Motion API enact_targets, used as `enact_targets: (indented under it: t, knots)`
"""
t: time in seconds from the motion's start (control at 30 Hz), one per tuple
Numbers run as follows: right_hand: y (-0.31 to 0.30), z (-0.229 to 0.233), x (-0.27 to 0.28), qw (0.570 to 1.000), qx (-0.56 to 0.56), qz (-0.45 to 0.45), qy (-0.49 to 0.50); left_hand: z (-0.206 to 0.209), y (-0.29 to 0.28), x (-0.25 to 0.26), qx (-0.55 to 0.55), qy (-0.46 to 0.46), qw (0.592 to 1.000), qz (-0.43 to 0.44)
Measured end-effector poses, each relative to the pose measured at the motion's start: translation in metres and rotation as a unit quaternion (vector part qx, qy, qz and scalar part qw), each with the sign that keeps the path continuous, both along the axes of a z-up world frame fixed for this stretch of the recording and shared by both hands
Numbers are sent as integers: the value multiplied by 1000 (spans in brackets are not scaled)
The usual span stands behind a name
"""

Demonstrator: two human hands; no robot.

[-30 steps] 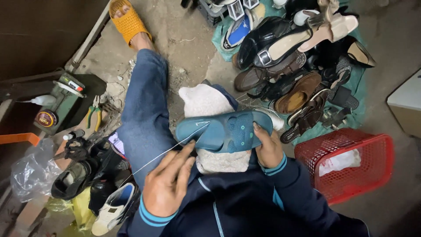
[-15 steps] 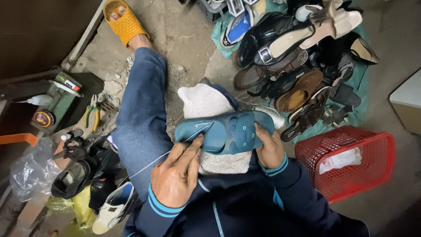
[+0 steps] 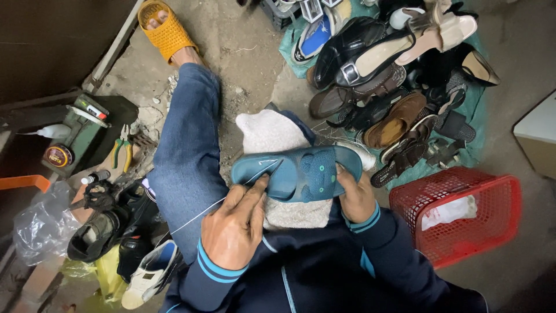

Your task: Hand-sewing the sole of a blue slipper using a needle and thread while sitting on the floor.

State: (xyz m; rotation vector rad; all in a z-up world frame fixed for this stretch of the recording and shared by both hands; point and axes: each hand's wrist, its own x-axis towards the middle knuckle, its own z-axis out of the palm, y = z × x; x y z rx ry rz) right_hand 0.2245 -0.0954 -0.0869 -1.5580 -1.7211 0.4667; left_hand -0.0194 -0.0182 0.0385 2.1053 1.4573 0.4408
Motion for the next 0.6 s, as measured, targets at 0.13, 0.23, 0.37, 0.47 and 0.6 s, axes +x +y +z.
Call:
enact_targets:
  t: [0.13, 0.23, 0.37, 0.47, 0.6]
  knots:
    - [2, 28, -8, 890, -229, -103, 380, 11, 9, -2, -35, 2, 999, -2]
    - [-4, 41, -14, 910, -232, -81, 333, 12, 18, -11, -93, -15, 995, -11]
    - [-10, 72, -38, 893, -339, -115, 272, 12, 29, -38, -196, -83, 977, -30]
    - [19, 102, -59, 944, -208, 48, 253, 9, 30, -54, -206, -132, 970, -16]
    - [19, 103, -74, 962, -174, 87, 194, 7, 32, -69, -215, -128, 968, -13]
